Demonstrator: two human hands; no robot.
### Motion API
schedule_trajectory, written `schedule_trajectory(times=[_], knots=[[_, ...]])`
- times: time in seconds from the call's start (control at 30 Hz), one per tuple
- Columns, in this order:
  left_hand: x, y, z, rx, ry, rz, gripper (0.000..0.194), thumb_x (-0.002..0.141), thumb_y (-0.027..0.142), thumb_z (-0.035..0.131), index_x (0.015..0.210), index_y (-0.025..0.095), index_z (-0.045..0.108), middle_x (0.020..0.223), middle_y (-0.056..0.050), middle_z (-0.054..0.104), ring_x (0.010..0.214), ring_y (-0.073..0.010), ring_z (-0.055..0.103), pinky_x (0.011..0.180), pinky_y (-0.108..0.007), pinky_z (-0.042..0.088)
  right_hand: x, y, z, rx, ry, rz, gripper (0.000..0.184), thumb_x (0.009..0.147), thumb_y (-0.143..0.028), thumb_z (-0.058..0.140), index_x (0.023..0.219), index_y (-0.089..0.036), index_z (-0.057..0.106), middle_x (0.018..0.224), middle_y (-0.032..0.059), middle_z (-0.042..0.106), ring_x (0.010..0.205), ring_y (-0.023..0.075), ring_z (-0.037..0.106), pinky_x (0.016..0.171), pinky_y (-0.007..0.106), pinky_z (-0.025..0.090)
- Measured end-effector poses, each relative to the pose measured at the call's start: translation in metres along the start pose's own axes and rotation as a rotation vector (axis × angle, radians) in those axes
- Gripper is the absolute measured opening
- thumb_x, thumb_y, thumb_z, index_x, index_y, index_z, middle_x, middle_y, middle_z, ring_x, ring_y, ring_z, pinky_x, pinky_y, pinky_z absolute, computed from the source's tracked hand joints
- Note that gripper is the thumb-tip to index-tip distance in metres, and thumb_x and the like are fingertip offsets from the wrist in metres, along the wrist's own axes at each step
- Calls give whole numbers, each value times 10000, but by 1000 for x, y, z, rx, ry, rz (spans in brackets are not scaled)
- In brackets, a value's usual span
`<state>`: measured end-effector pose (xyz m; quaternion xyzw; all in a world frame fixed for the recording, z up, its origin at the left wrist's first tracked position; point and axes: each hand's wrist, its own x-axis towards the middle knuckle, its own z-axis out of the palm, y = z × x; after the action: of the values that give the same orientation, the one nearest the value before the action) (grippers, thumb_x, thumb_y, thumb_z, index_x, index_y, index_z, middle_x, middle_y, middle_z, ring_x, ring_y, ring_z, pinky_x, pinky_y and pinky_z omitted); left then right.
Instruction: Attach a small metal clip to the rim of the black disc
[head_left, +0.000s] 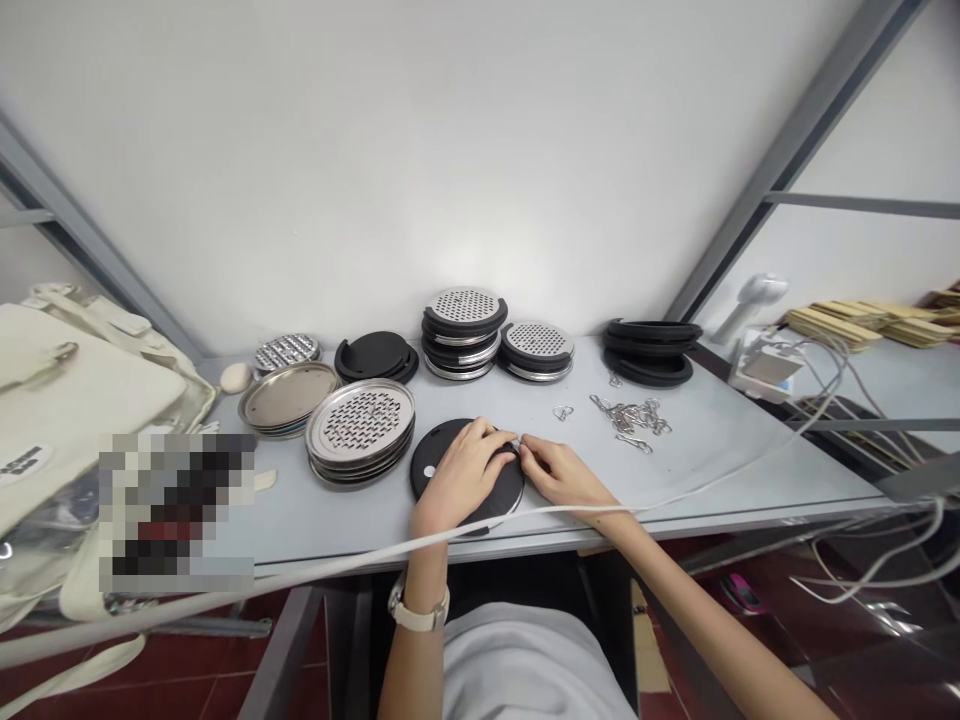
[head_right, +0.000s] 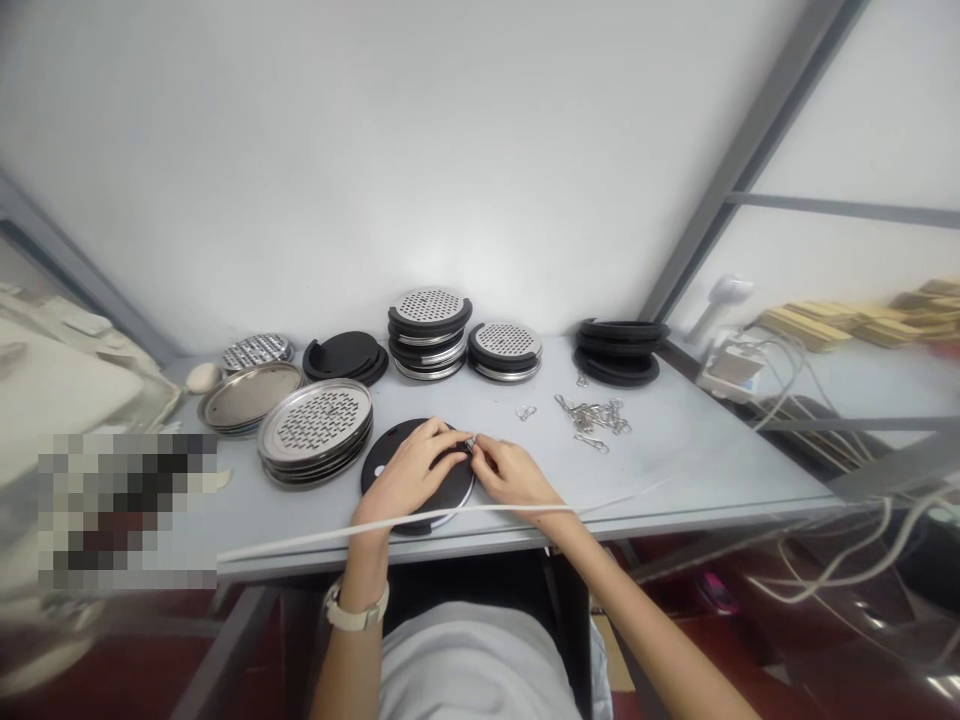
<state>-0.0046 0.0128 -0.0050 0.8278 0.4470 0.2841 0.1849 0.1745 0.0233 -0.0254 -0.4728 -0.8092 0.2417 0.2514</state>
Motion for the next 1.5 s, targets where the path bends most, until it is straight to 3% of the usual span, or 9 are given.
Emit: schedule_trajectory(times=[1.13,1.5], knots=[[0,5,-4,25,-28,81,243,934,184,434,1131,215,573,973,-49,497,994,-198,489,897,-335,432,-2,0,0,111,17,22,309,915,-312,354,644,-183,424,562,-50,379,527,94,331,517,224,269],[1,4,-3,27,-29,70,231,933,190,438,1124,213,565,975,-48,498,985,-198,493,894,-343,433,-3,-4,-4,127,9,5,342,944,-370,322,707,-180,479,597,-37,448,548,102,391,547,230,303]])
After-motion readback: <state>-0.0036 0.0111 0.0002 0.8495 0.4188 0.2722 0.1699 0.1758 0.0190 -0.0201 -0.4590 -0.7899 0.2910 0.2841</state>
